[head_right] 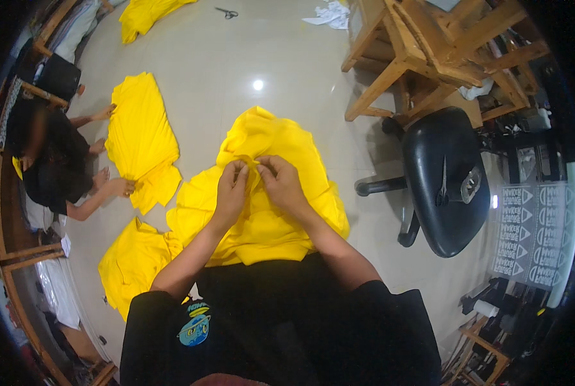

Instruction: The person uses scissors to trim a yellow t-shirt while sitting on the floor. They then fold the shirt and place it in a pile. The person continues to fold and handle additional yellow t-shirts.

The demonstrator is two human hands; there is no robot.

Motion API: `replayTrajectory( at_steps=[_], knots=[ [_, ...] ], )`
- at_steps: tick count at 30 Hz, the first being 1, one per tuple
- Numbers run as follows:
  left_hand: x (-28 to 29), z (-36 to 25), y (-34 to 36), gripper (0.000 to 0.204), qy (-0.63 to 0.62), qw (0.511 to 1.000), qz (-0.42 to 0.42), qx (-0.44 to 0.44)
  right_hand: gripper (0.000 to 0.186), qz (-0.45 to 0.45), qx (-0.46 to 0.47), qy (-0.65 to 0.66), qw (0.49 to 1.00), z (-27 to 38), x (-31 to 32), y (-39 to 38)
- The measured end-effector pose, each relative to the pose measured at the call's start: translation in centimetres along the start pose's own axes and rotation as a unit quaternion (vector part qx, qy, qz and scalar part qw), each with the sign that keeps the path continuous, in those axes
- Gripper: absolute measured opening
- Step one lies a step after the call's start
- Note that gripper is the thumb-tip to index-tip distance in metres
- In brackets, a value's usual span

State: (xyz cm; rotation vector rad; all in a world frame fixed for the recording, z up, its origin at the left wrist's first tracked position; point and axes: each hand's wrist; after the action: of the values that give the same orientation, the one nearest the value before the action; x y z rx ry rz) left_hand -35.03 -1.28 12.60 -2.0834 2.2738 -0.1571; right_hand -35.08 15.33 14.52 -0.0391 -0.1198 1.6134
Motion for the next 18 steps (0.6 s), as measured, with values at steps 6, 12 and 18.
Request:
replayTrajectory(
  at_steps=[6, 12, 18],
  knots=[
    [-0.3, -0.7, 0.0, 0.013, -0.006, 1.000, -0.001, -0.001, 0.026, 0.018, -0.032, 0.007, 0.999, 1.6, 0.4, -0.4],
    [-0.3, -0.2, -0.1, 0.016, 0.008, 1.000, 0.000, -0.010, 0.026, -0.002, -0.013, -0.119, 0.993, 2.6, 0.1, -1.0],
    [-0.9, 0.3, -0.5, 0.014, -0.075, 0.997, -0.015, 0.007, 0.025, 0.019, -0.030, -0.070, 0.997, 1.8, 0.0, -0.9]
  ],
)
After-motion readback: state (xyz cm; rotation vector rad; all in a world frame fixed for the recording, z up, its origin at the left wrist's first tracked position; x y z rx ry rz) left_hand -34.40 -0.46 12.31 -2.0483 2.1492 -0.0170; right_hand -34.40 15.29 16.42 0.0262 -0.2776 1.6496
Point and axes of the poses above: each hand's wrist, its own y-axis towards the middle knuckle, its own x-axis out of the back of the hand, z = x × y, and after that the axes turned 3 degrees about z, right-handed
